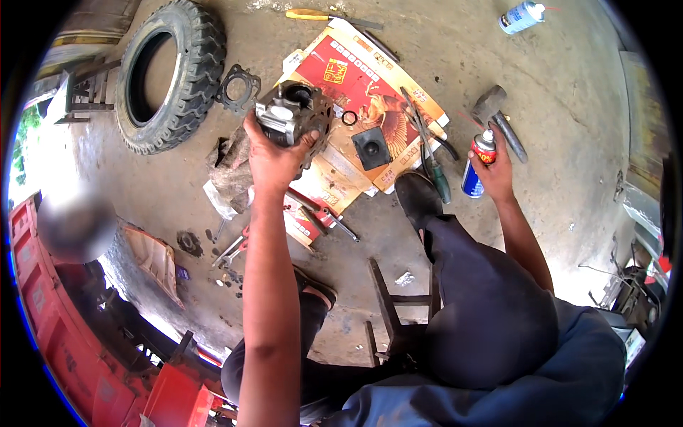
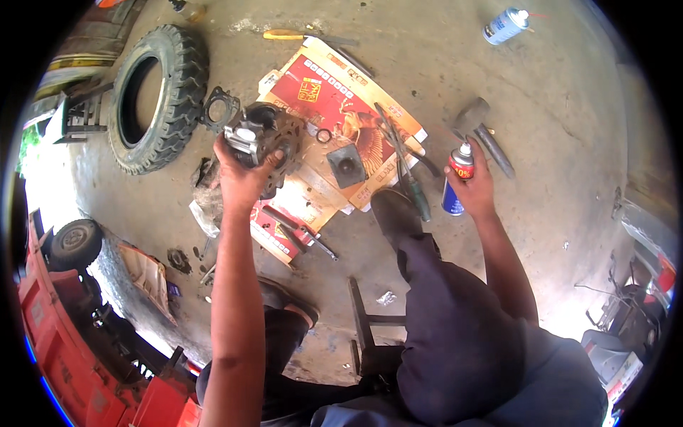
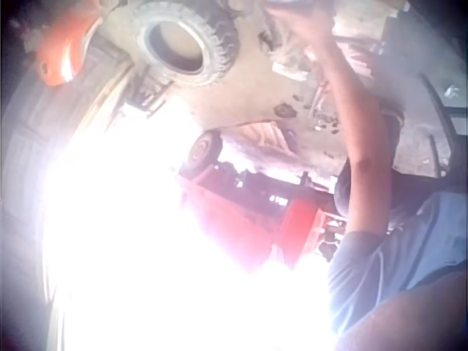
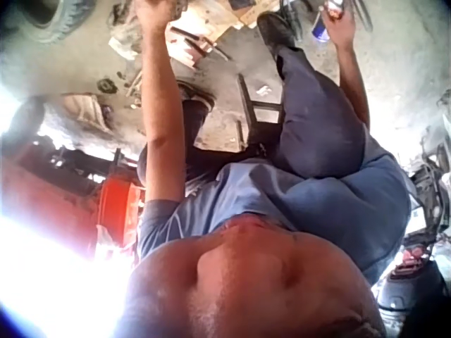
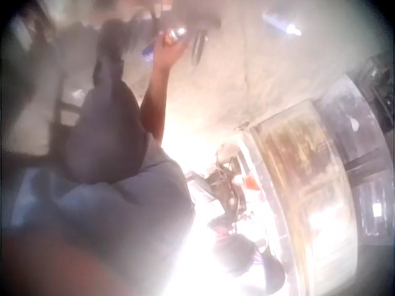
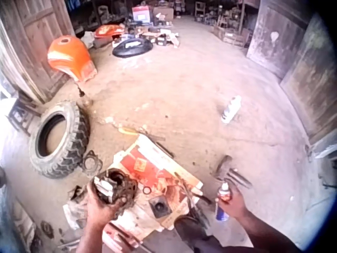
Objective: The person wipes a metal gasket with a cloth, places a new gasket onto a motorcycle engine block, and cleans the interior of an engine cylinder using a screwdriver and a spray can.
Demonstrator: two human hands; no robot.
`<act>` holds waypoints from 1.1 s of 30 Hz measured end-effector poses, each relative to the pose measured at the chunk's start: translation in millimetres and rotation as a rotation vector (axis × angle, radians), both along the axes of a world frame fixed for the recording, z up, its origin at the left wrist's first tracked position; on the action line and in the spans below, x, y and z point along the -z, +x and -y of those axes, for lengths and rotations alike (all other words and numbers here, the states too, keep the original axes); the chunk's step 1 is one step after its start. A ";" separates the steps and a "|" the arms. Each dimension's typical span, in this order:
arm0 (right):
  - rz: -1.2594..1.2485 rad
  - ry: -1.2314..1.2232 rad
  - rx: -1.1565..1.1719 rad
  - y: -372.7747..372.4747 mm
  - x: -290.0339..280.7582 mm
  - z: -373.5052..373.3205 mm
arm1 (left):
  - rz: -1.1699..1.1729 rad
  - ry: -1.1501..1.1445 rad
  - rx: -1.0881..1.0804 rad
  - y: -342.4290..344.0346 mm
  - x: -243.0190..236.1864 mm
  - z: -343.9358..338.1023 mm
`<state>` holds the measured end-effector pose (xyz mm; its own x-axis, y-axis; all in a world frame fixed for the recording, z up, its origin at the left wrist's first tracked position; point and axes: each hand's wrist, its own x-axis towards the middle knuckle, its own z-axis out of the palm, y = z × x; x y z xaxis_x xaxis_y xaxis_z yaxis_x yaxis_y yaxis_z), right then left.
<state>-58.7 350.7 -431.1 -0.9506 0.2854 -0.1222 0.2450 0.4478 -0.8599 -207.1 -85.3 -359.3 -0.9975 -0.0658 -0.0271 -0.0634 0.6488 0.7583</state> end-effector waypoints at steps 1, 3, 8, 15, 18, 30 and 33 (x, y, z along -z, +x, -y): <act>0.020 -0.048 0.000 -0.7 -1.5 -1.0 | 0.058 0.110 -0.014 -3.0 -3.1 1.3; 0.014 -0.107 0.001 -2.2 -4.6 0.2 | -0.001 0.332 -0.001 -4.9 -1.2 0.4; -0.082 0.128 -0.013 -11.6 -31.8 3.9 | -0.017 0.153 -0.118 24.1 -26.3 -13.2; -0.183 0.124 -0.015 -42.7 -20.6 10.2 | -0.037 0.437 -0.257 75.5 -73.1 -9.9; -0.159 0.231 -0.048 -60.9 -25.5 19.1 | -0.080 0.341 -0.212 90.0 -91.8 2.2; -0.158 0.115 -0.333 -57.3 -197.8 49.7 | -0.379 0.300 -0.042 137.0 -288.0 53.1; -0.098 -0.143 -0.782 -73.8 -345.6 143.6 | -0.524 0.520 0.026 157.2 -313.2 64.1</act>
<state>-132.5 207.2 -85.5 -0.8771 -0.4802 -0.0122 -0.1743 0.3418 -0.9235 -49.9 -149.4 -46.2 -0.8893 -0.1505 0.4319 0.4020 0.1932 0.8950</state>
